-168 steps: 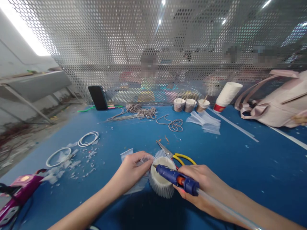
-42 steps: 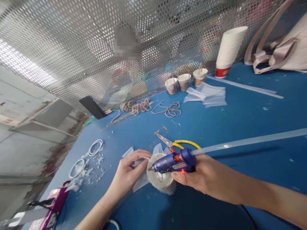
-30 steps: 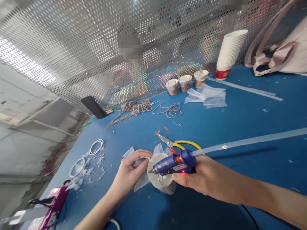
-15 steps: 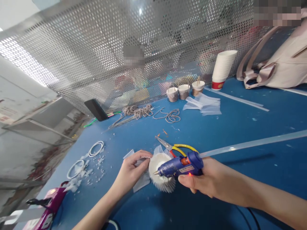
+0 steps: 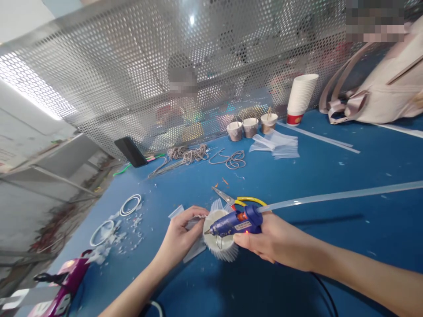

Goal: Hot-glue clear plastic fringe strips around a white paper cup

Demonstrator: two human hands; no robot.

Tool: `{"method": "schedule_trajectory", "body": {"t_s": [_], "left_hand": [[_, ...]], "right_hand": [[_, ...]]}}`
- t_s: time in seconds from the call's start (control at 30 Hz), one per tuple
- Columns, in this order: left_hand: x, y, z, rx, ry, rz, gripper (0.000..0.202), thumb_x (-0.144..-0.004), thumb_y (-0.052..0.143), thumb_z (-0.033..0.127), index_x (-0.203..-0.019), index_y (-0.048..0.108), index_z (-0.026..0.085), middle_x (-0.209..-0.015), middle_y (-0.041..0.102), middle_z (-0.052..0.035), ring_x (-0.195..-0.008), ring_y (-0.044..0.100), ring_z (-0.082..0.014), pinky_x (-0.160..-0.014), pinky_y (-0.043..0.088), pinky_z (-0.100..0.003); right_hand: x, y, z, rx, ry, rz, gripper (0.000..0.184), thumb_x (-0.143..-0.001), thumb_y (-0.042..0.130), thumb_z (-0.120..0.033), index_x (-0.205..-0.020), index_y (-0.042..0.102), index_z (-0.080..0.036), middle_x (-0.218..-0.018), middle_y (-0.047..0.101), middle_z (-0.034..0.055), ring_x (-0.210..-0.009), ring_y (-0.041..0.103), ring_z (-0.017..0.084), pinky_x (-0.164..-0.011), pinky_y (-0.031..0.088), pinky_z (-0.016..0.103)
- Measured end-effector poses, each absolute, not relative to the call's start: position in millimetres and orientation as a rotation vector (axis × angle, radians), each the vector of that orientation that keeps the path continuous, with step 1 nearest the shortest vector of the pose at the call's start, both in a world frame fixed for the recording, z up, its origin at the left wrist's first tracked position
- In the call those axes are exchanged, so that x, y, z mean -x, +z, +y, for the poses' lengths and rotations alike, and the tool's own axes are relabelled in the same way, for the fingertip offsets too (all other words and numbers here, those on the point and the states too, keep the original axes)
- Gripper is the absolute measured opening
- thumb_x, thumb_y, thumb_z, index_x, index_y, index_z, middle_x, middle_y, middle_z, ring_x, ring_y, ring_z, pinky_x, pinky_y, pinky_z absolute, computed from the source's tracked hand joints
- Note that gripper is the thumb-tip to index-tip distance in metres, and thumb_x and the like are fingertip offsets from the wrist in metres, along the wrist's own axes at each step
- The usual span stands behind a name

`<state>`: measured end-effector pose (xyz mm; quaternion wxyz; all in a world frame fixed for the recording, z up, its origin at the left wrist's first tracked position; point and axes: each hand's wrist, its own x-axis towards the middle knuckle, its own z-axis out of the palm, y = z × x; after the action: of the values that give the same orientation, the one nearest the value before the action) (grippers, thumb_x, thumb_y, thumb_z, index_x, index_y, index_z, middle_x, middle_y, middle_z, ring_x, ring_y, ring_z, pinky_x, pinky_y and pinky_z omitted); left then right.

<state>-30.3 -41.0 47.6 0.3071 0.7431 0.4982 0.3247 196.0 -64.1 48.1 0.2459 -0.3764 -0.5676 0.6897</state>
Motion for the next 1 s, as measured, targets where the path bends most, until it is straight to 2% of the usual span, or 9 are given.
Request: {"method": "schedule_trajectory", "body": {"t_s": [0.1,0.27,0.43,0.57,0.67,0.73,0.9,1.0], "left_hand": [[31,47,-41,-1.974,0.861,1.308,0.015,-0.081,0.055,0.023,-0.079,0.068,0.017,-0.082,0.071,-0.0044,-0.079,0.065,-0.0158,-0.075,0.052,-0.026],[31,47,-40,-1.974,0.86,1.319,0.014,-0.08,0.055,0.022,-0.077,0.068,0.018,-0.082,0.072,-0.0037,-0.078,0.066,-0.0158,-0.075,0.052,-0.026],[30,48,-41,-1.965,0.861,1.318,0.014,-0.08,0.055,0.023,-0.078,0.068,0.018,-0.083,0.072,-0.004,-0.079,0.066,-0.0158,-0.075,0.052,-0.026],[31,48,-41,-1.969,0.845,1.323,0.016,-0.081,0.055,0.025,-0.078,0.069,0.017,-0.083,0.072,-0.0049,-0.08,0.065,-0.0166,-0.077,0.052,-0.027],[32,47,-40,-1.98,0.845,1.313,0.017,-0.081,0.055,0.026,-0.078,0.069,0.018,-0.084,0.072,-0.0053,-0.08,0.065,-0.017,-0.076,0.052,-0.027],[32,47,-40,-1.985,0.84,1.321,0.017,-0.081,0.054,0.026,-0.078,0.069,0.018,-0.085,0.072,-0.0053,-0.081,0.066,-0.0172,-0.075,0.052,-0.026],[34,50,-41,-2.002,0.812,1.385,0.019,-0.081,0.051,0.028,-0.083,0.068,0.018,-0.083,0.072,-0.0038,-0.075,0.066,-0.0162,-0.068,0.053,-0.024],[35,51,-42,-2.08,0.819,1.414,0.018,-0.08,0.052,0.026,-0.085,0.068,0.019,-0.081,0.072,-0.0027,-0.073,0.066,-0.0157,-0.07,0.053,-0.025]], "right_hand": [[-197,45,-65,1.008,1.877,-1.532,0.017,-0.086,0.053,-0.026,-0.072,0.048,-0.019,-0.05,0.034,-0.0096,-0.042,0.031,0.005,-0.039,0.027,0.017],[-198,45,-65,0.987,1.859,-1.566,0.023,-0.087,0.052,-0.027,-0.067,0.044,-0.02,-0.048,0.034,-0.0093,-0.041,0.033,0.005,-0.039,0.027,0.017],[-199,48,-65,1.052,1.838,-1.588,0.017,-0.086,0.054,-0.03,-0.072,0.05,-0.02,-0.049,0.034,-0.0092,-0.041,0.033,0.006,-0.04,0.028,0.017],[-208,56,-67,1.131,1.785,-1.607,0.026,-0.083,0.056,-0.037,-0.066,0.054,-0.017,-0.059,0.052,-0.0034,-0.042,0.038,0.005,-0.04,0.03,0.018],[-219,59,-68,1.083,1.746,-1.558,0.029,-0.082,0.056,-0.043,-0.074,0.059,-0.015,-0.073,0.063,0.0023,-0.039,0.039,0.004,-0.039,0.032,0.019],[-227,58,-65,1.131,1.615,-1.55,0.032,-0.083,0.054,-0.046,-0.076,0.061,-0.015,-0.075,0.065,0.0036,-0.039,0.043,0.005,-0.042,0.035,0.021],[-241,40,-47,1.589,1.044,-1.709,0.038,-0.087,0.045,-0.049,-0.076,0.065,-0.018,-0.05,0.059,0.0,-0.053,0.059,0.016,-0.055,0.043,0.026],[-243,24,-34,1.782,0.681,-1.851,0.031,-0.088,0.046,-0.044,-0.088,0.066,-0.02,-0.069,0.068,0.0044,-0.067,0.066,0.022,-0.058,0.043,0.027]]}}
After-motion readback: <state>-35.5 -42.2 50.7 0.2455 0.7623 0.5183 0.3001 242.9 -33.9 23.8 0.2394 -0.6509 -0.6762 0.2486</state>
